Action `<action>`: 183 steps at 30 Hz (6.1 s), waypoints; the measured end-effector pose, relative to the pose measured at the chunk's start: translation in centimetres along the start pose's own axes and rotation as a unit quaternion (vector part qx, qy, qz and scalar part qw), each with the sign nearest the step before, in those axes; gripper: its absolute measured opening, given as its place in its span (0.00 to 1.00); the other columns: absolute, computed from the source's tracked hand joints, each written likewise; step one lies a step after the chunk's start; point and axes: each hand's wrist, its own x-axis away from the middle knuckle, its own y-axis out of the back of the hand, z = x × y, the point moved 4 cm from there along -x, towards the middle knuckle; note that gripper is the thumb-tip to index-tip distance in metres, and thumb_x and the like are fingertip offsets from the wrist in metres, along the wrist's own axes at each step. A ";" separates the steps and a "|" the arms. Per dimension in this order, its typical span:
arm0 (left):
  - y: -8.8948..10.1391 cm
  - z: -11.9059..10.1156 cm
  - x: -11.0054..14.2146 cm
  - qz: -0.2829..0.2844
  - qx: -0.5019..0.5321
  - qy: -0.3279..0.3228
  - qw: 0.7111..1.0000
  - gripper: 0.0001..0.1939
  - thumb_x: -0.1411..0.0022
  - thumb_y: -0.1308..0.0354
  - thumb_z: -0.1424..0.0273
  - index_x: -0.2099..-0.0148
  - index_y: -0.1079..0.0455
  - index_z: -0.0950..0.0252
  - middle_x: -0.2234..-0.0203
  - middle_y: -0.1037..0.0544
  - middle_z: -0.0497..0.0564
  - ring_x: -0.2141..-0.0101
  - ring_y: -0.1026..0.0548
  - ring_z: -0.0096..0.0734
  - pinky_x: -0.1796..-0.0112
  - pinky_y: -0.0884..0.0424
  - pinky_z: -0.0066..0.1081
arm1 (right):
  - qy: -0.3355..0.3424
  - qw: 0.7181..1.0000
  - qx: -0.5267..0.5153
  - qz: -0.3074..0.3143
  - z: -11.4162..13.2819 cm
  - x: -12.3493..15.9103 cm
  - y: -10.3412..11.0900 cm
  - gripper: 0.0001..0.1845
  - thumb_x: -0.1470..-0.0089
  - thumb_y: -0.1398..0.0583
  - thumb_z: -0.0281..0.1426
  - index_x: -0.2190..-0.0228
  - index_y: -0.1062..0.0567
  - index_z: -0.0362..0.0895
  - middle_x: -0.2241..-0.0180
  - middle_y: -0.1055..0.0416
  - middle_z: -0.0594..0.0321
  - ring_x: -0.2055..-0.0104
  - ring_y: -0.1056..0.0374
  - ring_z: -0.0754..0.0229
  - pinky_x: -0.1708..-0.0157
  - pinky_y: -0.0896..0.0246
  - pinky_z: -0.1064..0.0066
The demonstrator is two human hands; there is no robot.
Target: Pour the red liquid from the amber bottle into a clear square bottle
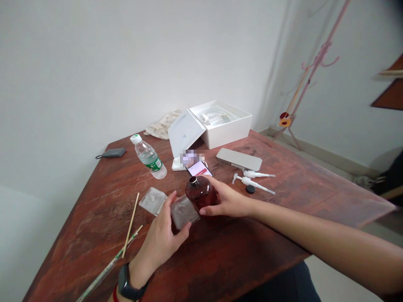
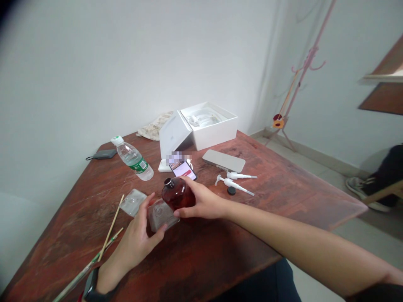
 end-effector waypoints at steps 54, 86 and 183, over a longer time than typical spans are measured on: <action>0.0 0.0 -0.3 0.010 0.032 -0.044 0.998 0.31 0.28 0.38 0.66 0.27 0.42 0.58 0.37 0.26 0.63 0.39 0.23 0.55 0.39 0.25 0.55 | -0.003 0.999 0.033 0.008 0.4 0.1 0.2 0.51 0.50 0.21 0.45 0.32 0.34 0.46 0.37 0.24 0.48 0.35 0.26 0.39 0.32 0.34 0.46; 0.4 -0.7 -0.6 0.016 0.036 -0.041 0.998 0.32 0.31 0.37 0.67 0.28 0.40 0.59 0.38 0.24 0.61 0.40 0.22 0.53 0.39 0.25 0.53 | -0.004 0.999 0.034 0.015 0.6 0.0 0.1 0.50 0.50 0.22 0.42 0.33 0.35 0.45 0.37 0.25 0.47 0.36 0.27 0.38 0.33 0.34 0.45; 0.3 -0.7 -0.4 0.018 0.041 -0.041 0.998 0.33 0.31 0.38 0.68 0.28 0.41 0.57 0.37 0.25 0.61 0.39 0.22 0.52 0.39 0.24 0.54 | 0.001 0.998 0.066 0.017 0.3 0.2 0.3 0.53 0.50 0.22 0.47 0.32 0.36 0.45 0.35 0.27 0.45 0.34 0.28 0.37 0.31 0.37 0.45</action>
